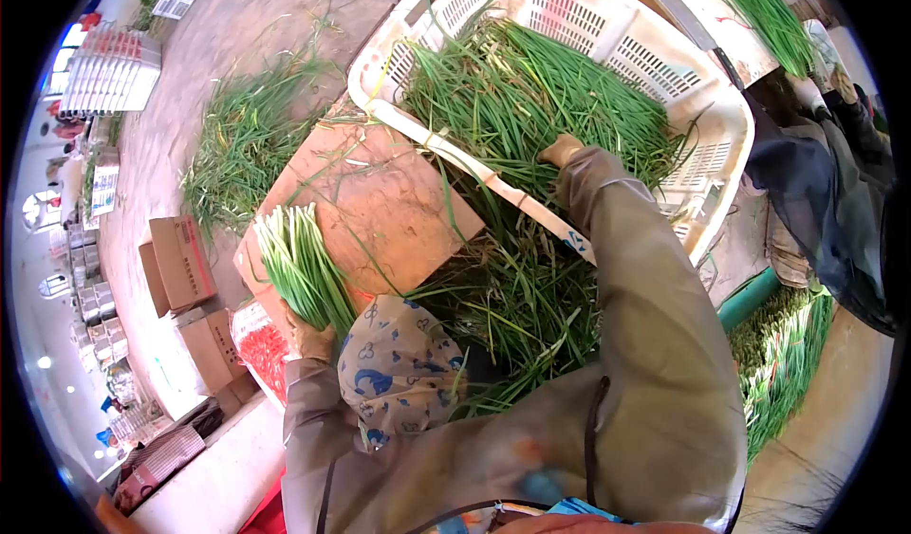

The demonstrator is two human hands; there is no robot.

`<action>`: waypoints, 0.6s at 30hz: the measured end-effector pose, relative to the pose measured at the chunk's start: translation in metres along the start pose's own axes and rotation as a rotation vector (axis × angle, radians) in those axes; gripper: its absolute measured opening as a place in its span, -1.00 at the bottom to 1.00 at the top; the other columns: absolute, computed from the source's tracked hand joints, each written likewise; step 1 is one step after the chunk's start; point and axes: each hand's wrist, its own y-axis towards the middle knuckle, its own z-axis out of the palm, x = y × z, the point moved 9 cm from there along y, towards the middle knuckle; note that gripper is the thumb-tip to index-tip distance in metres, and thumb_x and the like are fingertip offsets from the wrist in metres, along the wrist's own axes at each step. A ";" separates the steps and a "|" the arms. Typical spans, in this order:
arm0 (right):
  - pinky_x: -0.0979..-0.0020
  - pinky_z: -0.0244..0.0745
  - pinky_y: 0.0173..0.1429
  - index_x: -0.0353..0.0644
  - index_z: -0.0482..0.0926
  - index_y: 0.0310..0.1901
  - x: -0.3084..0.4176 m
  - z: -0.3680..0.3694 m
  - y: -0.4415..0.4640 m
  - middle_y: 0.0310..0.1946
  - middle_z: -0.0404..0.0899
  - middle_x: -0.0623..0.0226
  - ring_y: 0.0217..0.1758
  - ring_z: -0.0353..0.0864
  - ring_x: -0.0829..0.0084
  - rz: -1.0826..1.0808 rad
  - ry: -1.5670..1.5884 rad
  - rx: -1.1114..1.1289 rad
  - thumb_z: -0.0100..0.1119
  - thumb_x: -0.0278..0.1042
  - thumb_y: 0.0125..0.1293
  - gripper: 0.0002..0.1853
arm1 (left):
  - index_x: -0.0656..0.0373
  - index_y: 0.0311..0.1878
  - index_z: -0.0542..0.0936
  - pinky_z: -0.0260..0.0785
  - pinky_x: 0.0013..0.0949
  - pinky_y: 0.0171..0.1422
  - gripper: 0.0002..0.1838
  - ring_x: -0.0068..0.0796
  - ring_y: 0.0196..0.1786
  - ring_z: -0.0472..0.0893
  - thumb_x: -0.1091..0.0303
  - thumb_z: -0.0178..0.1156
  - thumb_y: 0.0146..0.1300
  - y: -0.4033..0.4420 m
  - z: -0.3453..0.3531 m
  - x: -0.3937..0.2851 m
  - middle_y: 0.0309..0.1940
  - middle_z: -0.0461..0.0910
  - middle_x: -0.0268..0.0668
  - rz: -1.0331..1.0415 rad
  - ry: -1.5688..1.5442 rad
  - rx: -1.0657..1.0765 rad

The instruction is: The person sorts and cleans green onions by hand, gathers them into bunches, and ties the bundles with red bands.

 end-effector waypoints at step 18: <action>-0.01 0.31 0.02 -0.11 0.13 0.29 -0.033 0.007 -0.124 -0.12 0.51 0.14 -0.04 0.48 0.13 -0.436 -0.967 -0.600 -0.17 -0.35 0.30 -0.50 | 0.05 0.40 -0.26 0.20 -0.08 0.24 0.25 0.15 0.22 0.26 0.16 0.41 -0.28 -0.002 -0.006 -0.015 0.29 0.03 0.12 -0.099 -0.021 0.068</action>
